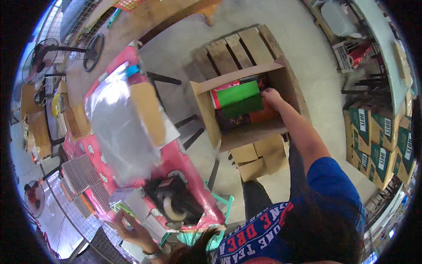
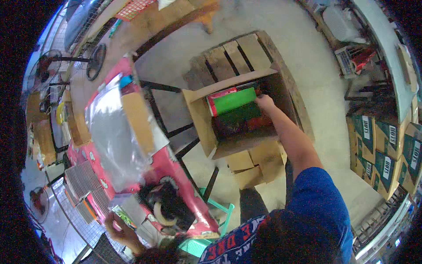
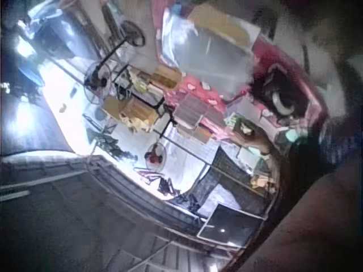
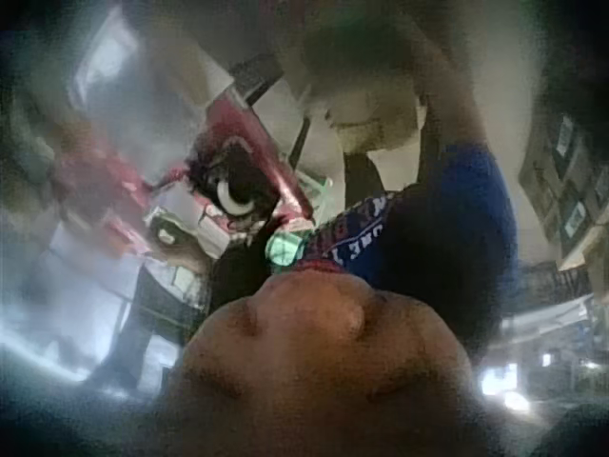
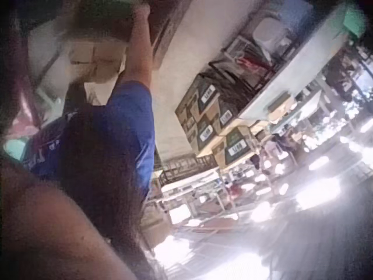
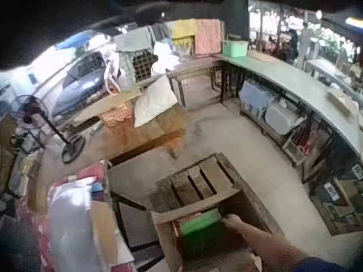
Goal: The person organizes printed books on a table, retrieves additional books from a cardboard box on a pallet, and manually inserts plastic spiral binders into the holes along the book spines.
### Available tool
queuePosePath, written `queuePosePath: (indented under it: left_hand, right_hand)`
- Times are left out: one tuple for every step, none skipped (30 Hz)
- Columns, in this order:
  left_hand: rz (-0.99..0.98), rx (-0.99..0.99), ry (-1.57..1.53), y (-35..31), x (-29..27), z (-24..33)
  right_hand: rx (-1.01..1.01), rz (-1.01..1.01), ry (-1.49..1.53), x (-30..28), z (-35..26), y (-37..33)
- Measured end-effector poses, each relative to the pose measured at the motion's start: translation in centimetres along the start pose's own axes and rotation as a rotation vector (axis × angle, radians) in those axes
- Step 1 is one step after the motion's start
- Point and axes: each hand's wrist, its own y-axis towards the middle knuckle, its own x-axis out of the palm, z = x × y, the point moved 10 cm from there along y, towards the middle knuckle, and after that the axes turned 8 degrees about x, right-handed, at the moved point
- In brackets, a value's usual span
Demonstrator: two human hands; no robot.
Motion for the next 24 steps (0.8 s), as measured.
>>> queuePosePath:
  left_hand:
    - [-0.052, 0.134, 0.031, 2.6, 1.7, 4.1]
    - [-0.062, 0.267, -0.019, 4.6, 3.6, 8.1]
    - [-0.146, 0.399, 0.149, 6.6, 6.4, 11.0]
    - [-0.172, 0.477, 0.181, 8.3, 8.7, 13.2]
    - [-0.198, 0.563, 0.202, 9.8, 11.4, 15.3]
    - [-0.214, 0.571, 0.202, 11.3, 13.7, 17.0]
    - [-0.294, 0.644, 0.242, 12.1, 16.5, 19.0]
    - [-0.379, 0.702, 0.3, 12.0, 19.2, 20.5]
    - [-0.393, 0.69, 0.32, 12.3, 21.0, 21.1]
    - [-0.453, 0.7, 0.478, 12.5, 23.0, 21.4]
    - [-0.507, 0.712, 0.633, 12.7, 24.8, 21.4]
    - [-0.511, 0.723, 0.634, 12.8, 26.2, 21.8]
    - [-0.579, 0.687, 0.807, 12.9, 28.0, 20.9]
    - [-0.653, 0.624, 0.988, 12.7, 28.9, 19.4]
    - [-0.681, 0.63, 0.965, 12.8, 29.4, 19.0]
    - [-0.681, 0.601, 0.989, 12.6, 29.5, 18.1]
    - [-0.635, 0.614, 0.912, 12.3, 29.9, 17.9]
    - [-0.586, 0.627, 0.841, 12.5, 29.5, 17.8]
    - [-0.629, 0.604, 0.804, 12.4, 29.8, 16.9]
    - [-0.627, 0.584, 0.767, 12.1, 29.8, 16.4]
    - [-0.621, 0.592, 0.721, 12.1, 29.2, 15.1]
    - [-0.594, 0.648, 0.673, 13.0, 28.7, 15.7]
    - [-0.577, 0.658, 0.682, 13.4, 28.3, 15.7]
    - [-0.581, 0.654, 0.639, 13.6, 27.9, 16.1]
  right_hand:
    - [0.032, 0.028, -0.087, 1.6, 2.7, 2.7]
    - [0.027, 0.043, -0.156, 3.5, 5.6, 5.9]
    - [0.008, 0.066, -0.223, 5.5, 8.3, 9.0]
    - [-0.035, 0.088, -0.292, 8.1, 10.7, 11.9]
    - [-0.086, 0.128, -0.367, 10.6, 13.1, 14.9]
    - [-0.097, 0.191, -0.412, 12.4, 15.3, 17.5]
    - [-0.11, 0.254, -0.455, 14.1, 17.0, 19.5]
    - [-0.059, 0.265, -0.437, 15.3, 16.8, 20.5]
    - [-0.005, 0.28, -0.42, 16.3, 16.7, 21.3]
    - [0.062, 0.305, -0.399, 16.8, 17.6, 21.9]
    - [0.132, 0.335, -0.377, 17.0, 18.6, 22.4]
    - [0.142, 0.331, -0.372, 17.6, 18.7, 23.0]
    - [0.164, 0.344, -0.357, 17.7, 18.6, 23.4]
    - [0.162, 0.343, -0.345, 17.9, 17.7, 23.0]
    - [0.149, 0.341, -0.308, 17.7, 17.0, 22.2]
    - [0.096, 0.324, -0.239, 17.4, 15.3, 21.0]
    - [0.04, 0.3, -0.132, 16.0, 14.0, 19.4]
    - [-0.015, 0.247, 0.01, 13.8, 11.6, 16.7]
    - [-0.063, 0.132, 0.197, 11.3, 8.8, 13.1]
    - [-0.071, 0.078, 0.209, 9.4, 5.9, 10.6]
    - [-0.08, 0.005, 0.245, 6.7, 2.6, 6.9]
    - [-0.039, 0.156, -0.105, 4.7, 3.4, 6.8]
    - [-0.044, 0.164, -0.086, 3.9, 3.0, 6.0]
    - [-0.203, 0.085, 0.036, 3.9, 1.4, 4.6]
